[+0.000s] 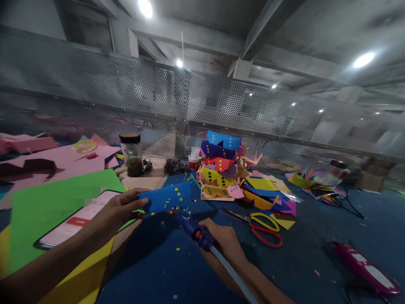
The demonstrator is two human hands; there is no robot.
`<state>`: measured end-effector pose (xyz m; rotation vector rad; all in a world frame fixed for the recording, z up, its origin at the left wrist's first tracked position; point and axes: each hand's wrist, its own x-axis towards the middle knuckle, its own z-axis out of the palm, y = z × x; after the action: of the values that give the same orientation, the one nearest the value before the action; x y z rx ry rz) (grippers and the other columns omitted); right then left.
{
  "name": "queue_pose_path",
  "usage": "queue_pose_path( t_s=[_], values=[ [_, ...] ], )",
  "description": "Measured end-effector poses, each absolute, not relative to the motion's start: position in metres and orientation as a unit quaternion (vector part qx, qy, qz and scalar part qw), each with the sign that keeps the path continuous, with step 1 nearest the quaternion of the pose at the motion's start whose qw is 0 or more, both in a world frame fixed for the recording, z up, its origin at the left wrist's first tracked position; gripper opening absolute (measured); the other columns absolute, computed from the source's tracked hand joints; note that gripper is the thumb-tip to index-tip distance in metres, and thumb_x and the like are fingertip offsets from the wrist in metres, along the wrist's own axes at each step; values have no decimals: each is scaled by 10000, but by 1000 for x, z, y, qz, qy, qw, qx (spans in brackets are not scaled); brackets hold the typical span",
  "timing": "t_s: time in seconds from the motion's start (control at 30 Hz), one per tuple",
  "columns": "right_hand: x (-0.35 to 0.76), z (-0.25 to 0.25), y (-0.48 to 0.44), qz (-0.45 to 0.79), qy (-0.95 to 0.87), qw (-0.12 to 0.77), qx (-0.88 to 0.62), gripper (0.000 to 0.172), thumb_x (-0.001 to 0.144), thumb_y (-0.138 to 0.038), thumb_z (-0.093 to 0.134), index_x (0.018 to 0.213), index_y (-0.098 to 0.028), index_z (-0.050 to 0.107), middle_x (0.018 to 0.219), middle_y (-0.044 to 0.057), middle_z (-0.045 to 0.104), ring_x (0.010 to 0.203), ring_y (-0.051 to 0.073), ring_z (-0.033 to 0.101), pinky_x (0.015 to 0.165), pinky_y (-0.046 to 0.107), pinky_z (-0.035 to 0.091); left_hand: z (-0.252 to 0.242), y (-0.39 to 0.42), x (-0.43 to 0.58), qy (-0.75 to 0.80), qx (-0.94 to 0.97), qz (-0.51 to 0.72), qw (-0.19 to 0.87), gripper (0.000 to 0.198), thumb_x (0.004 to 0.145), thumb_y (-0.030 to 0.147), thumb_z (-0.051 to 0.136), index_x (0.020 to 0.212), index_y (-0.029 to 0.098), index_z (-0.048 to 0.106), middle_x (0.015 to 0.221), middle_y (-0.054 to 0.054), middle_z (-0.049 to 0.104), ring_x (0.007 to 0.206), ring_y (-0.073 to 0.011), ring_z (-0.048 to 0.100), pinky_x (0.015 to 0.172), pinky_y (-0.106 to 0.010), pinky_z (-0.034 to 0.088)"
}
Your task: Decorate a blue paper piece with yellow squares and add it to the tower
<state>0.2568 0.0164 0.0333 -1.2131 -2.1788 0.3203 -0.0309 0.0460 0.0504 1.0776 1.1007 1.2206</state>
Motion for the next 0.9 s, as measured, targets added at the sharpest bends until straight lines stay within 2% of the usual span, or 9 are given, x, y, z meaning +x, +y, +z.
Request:
queue_pose_path(
  t_s=[0.17, 0.3, 0.53, 0.7, 0.77, 0.9],
  values=[
    [254, 41, 8, 190, -817, 333, -431, 149, 868, -328, 539, 881, -186, 582, 697, -30, 592, 584, 109, 537, 537, 194, 362, 52, 45, -31, 455, 476, 501, 561, 315, 739, 331, 739, 1032, 232, 676, 854, -17, 713, 755, -161, 636, 674, -256, 491],
    [254, 43, 4, 238, -807, 323, -433, 168, 883, -355, 549, 841, -192, 558, 655, -52, 524, 556, 93, 483, 526, 192, 336, 55, 42, -30, 449, 492, 493, 560, 381, 733, 346, 742, 1086, 226, 667, 881, -36, 720, 779, -179, 645, 693, -269, 496],
    [249, 45, 1, 238, -811, 324, -426, 222, 884, -403, 548, 848, -186, 573, 679, -26, 537, 605, 118, 493, 554, 209, 346, 49, 45, -33, 453, 518, 479, 546, 468, 762, 373, 719, 1186, 211, 604, 948, -49, 700, 804, -183, 633, 696, -280, 485],
    [249, 42, 1, 242, -809, 328, -423, 221, 879, -401, 559, 844, -183, 569, 692, -24, 541, 604, 115, 489, 563, 210, 353, 37, 53, -38, 462, 548, 477, 509, 465, 765, 362, 723, 1186, 207, 603, 719, 16, 634, 650, -130, 564, 542, -207, 392],
    [250, 37, 3, 252, -803, 331, -427, 205, 870, -390, 578, 861, -186, 568, 674, -37, 528, 582, 105, 474, 545, 206, 342, 35, 54, -38, 462, 551, 479, 503, 451, 773, 354, 717, 1183, 203, 605, 696, 22, 614, 627, -119, 544, 521, -200, 366],
    [250, 28, 7, 268, -792, 338, -432, 187, 885, -380, 571, 868, -194, 562, 641, -61, 491, 546, 87, 424, 514, 202, 312, 34, 50, -36, 441, 534, 481, 537, 427, 796, 330, 693, 1194, 216, 592, 805, 6, 645, 699, -124, 573, 639, -228, 423]
  ],
)
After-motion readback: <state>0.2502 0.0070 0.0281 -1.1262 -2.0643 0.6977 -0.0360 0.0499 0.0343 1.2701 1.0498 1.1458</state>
